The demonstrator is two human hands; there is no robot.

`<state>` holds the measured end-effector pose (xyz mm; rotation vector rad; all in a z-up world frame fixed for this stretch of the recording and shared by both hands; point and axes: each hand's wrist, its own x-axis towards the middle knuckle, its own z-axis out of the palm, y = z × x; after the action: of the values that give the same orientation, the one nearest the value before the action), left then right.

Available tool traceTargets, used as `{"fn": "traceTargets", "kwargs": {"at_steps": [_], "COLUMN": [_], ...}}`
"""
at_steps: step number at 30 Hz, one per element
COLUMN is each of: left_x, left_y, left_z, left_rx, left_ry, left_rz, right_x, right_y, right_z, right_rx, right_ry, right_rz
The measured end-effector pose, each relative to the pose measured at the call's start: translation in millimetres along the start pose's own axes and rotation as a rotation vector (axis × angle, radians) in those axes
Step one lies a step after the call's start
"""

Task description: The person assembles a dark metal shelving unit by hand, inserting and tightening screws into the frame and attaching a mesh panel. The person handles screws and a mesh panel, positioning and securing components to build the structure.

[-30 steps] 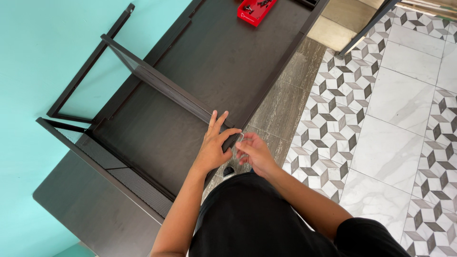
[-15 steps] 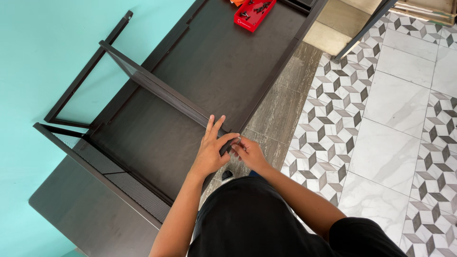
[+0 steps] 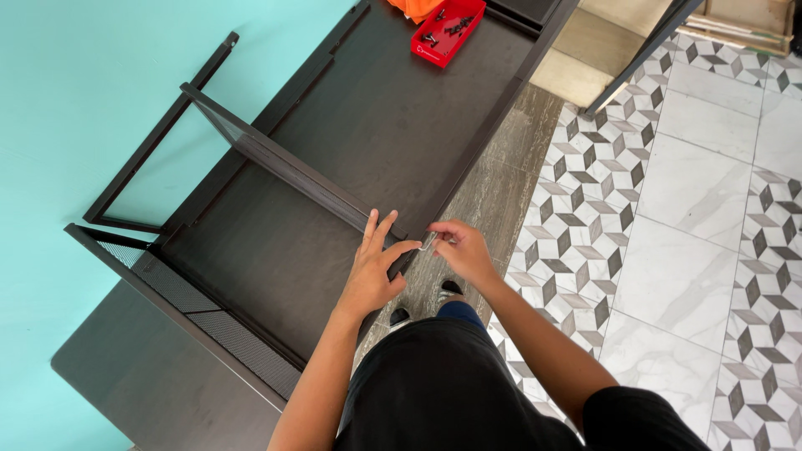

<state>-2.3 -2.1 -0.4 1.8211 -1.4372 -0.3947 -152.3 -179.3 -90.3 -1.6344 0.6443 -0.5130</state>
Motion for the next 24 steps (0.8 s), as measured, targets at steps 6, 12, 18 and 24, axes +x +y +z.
{"fn": "traceTargets", "kwargs": {"at_steps": [6,12,18,24], "left_x": [0,7,9,8], "left_y": [-2,-12,-8,-9], "left_z": [1,10,7,11], "left_rx": [-0.016,-0.047,-0.049,-0.046], "left_ry": [0.024,0.009,0.006,0.004], "left_rz": [0.019,0.010,-0.015,-0.022], "right_x": [-12,-9,-19,-39], "right_y": [-4,-9,-8,10], "right_z": [16,12,10,26], "right_rx": [0.354,0.441,0.249,0.283], "right_ry": [0.122,0.226,0.106,0.079], "right_rz": [0.046,-0.002,-0.184,-0.098]}}
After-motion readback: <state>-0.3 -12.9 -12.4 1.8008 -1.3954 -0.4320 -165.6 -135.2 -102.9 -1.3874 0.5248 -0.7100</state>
